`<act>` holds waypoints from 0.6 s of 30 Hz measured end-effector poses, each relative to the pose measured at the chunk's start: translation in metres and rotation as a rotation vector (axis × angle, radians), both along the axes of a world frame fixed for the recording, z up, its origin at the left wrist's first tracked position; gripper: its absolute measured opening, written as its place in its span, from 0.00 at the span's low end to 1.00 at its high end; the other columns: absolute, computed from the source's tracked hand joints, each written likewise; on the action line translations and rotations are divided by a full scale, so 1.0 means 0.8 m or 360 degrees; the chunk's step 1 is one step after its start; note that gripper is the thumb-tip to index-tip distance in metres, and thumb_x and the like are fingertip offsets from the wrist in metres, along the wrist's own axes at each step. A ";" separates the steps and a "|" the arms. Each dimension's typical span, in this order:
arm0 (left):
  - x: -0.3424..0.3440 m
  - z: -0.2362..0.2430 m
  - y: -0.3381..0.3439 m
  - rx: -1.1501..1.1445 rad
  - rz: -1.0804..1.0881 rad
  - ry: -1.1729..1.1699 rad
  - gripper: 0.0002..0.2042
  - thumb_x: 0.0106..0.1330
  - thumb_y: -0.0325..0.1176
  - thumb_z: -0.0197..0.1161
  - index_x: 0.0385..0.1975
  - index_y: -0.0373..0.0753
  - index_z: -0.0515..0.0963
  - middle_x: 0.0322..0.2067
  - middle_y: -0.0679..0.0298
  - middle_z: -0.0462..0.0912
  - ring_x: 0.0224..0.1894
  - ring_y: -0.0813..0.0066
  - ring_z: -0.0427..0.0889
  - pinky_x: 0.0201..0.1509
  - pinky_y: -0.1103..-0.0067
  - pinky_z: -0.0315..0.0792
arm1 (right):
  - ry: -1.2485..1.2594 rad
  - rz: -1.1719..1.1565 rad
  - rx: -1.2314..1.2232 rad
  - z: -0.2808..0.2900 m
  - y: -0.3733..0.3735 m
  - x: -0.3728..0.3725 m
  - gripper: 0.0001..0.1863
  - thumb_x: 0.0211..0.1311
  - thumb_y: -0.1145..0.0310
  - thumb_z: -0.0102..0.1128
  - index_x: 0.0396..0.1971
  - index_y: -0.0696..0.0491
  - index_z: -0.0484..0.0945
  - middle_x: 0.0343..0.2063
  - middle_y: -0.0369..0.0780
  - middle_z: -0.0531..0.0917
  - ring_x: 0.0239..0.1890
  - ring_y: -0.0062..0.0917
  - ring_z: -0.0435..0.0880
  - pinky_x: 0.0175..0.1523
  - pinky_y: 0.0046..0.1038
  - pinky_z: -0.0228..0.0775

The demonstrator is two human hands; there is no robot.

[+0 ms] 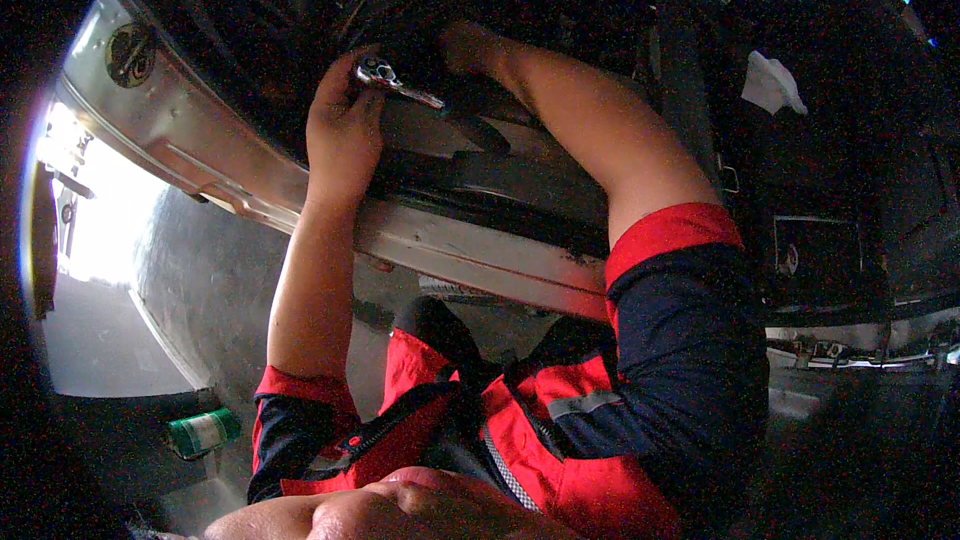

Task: The person repairs a vehicle by using a ratchet wrench, a screwdriver, and their hands to loosen, tighten, and adjust components inside the vehicle frame.

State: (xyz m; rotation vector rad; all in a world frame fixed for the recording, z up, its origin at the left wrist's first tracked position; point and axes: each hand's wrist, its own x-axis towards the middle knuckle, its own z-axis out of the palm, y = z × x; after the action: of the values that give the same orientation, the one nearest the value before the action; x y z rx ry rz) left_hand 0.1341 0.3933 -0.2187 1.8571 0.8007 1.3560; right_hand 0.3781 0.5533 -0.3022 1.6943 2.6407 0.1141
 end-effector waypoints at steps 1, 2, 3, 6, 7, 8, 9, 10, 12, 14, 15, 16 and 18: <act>-0.010 -0.002 0.000 0.0007 0.0043 0.0016 0.18 0.62 0.18 0.55 0.52 0.35 0.73 0.47 0.60 0.79 0.49 0.74 0.75 0.55 0.81 0.66 | 0.0201 -0.0051 -0.0031 0.003 -0.008 -0.019 0.15 0.49 0.69 0.55 0.38 0.54 0.81 0.39 0.51 0.82 0.43 0.45 0.81 0.49 0.40 0.72; -0.010 -0.003 0.001 0.0008 0.0043 0.0014 0.18 0.62 0.18 0.55 0.52 0.35 0.73 0.47 0.60 0.79 0.49 0.74 0.75 0.55 0.81 0.66 | 0.0293 -0.0095 -0.0042 0.006 -0.014 -0.021 0.15 0.49 0.69 0.55 0.39 0.54 0.81 0.39 0.51 0.82 0.43 0.45 0.81 0.49 0.40 0.72; -0.011 -0.006 0.004 0.0014 0.0052 0.0019 0.18 0.62 0.19 0.54 0.52 0.35 0.73 0.47 0.59 0.79 0.49 0.73 0.75 0.56 0.81 0.66 | 0.0388 -0.0137 -0.0051 0.009 -0.018 -0.023 0.15 0.49 0.69 0.55 0.39 0.54 0.81 0.39 0.51 0.82 0.43 0.45 0.81 0.49 0.41 0.72; 0.000 -0.003 0.006 0.0110 0.0079 0.0038 0.18 0.61 0.21 0.55 0.51 0.37 0.74 0.44 0.58 0.80 0.47 0.71 0.77 0.54 0.80 0.67 | 0.0364 -0.0043 0.0145 0.009 -0.018 -0.010 0.16 0.50 0.68 0.56 0.40 0.54 0.81 0.40 0.51 0.82 0.43 0.46 0.81 0.49 0.41 0.72; 0.006 -0.001 0.006 0.0198 0.0121 0.0056 0.17 0.59 0.23 0.56 0.50 0.40 0.75 0.42 0.57 0.81 0.45 0.70 0.79 0.52 0.80 0.69 | 0.0234 -0.0079 0.0108 0.011 -0.012 -0.002 0.16 0.50 0.68 0.56 0.41 0.53 0.80 0.40 0.51 0.82 0.43 0.46 0.81 0.49 0.41 0.72; 0.004 0.000 0.005 0.0196 0.0126 0.0060 0.17 0.59 0.23 0.56 0.50 0.40 0.75 0.42 0.57 0.81 0.45 0.70 0.79 0.52 0.80 0.69 | 0.0114 -0.0088 0.0063 0.015 -0.011 -0.009 0.17 0.50 0.68 0.56 0.42 0.53 0.80 0.40 0.51 0.82 0.43 0.46 0.81 0.50 0.41 0.72; 0.002 0.001 0.003 0.0155 0.0131 0.0058 0.17 0.59 0.23 0.56 0.50 0.40 0.75 0.42 0.57 0.81 0.45 0.70 0.79 0.52 0.80 0.69 | 0.0117 -0.0083 0.0061 0.018 -0.014 -0.011 0.17 0.50 0.68 0.56 0.42 0.53 0.80 0.40 0.51 0.82 0.43 0.46 0.81 0.50 0.41 0.72; 0.001 0.001 0.002 0.0114 0.0137 0.0056 0.17 0.59 0.23 0.56 0.50 0.40 0.75 0.42 0.57 0.81 0.45 0.69 0.79 0.53 0.80 0.69 | 0.0241 -0.0083 0.0025 0.020 -0.020 -0.011 0.17 0.50 0.68 0.56 0.42 0.53 0.80 0.40 0.51 0.82 0.43 0.46 0.81 0.50 0.41 0.72; -0.004 -0.005 0.006 0.0135 0.0154 0.0043 0.17 0.60 0.23 0.56 0.50 0.40 0.75 0.42 0.57 0.81 0.45 0.70 0.79 0.53 0.80 0.68 | 0.0366 -0.0077 -0.0010 0.022 -0.027 -0.021 0.17 0.50 0.67 0.57 0.43 0.53 0.80 0.40 0.51 0.82 0.43 0.47 0.81 0.50 0.41 0.72; -0.007 -0.004 0.005 0.0153 0.0169 0.0030 0.17 0.60 0.23 0.56 0.50 0.40 0.75 0.42 0.57 0.81 0.45 0.70 0.79 0.53 0.80 0.68 | 0.0294 -0.0187 0.0032 0.018 -0.025 -0.033 0.18 0.50 0.68 0.56 0.43 0.53 0.80 0.38 0.51 0.83 0.43 0.47 0.81 0.50 0.42 0.72; -0.009 0.001 0.000 0.0124 0.0205 0.0096 0.17 0.60 0.23 0.56 0.50 0.40 0.75 0.42 0.58 0.81 0.45 0.71 0.78 0.54 0.80 0.68 | 0.0297 -0.0182 0.0029 0.015 -0.024 -0.033 0.18 0.50 0.68 0.56 0.43 0.53 0.80 0.38 0.51 0.83 0.43 0.47 0.81 0.50 0.42 0.72; -0.012 0.002 -0.003 0.0092 0.0246 0.0162 0.17 0.60 0.23 0.56 0.50 0.39 0.75 0.42 0.58 0.81 0.46 0.72 0.78 0.54 0.80 0.67 | 0.0384 -0.0092 0.0114 0.010 -0.023 -0.035 0.16 0.50 0.67 0.56 0.41 0.53 0.81 0.37 0.51 0.83 0.42 0.46 0.81 0.50 0.42 0.72; -0.013 0.003 -0.003 0.0113 0.0223 0.0128 0.17 0.61 0.23 0.56 0.50 0.39 0.75 0.41 0.58 0.81 0.46 0.72 0.78 0.54 0.80 0.67 | 0.0466 -0.0013 0.0210 -0.012 -0.003 -0.020 0.15 0.49 0.66 0.57 0.38 0.53 0.82 0.36 0.51 0.83 0.42 0.46 0.81 0.50 0.42 0.73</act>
State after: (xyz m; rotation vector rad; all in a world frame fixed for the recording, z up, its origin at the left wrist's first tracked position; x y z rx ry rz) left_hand 0.1239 0.3908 -0.2163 1.9520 0.9502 1.4198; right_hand 0.3621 0.5507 -0.3115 1.8950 2.8906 0.0441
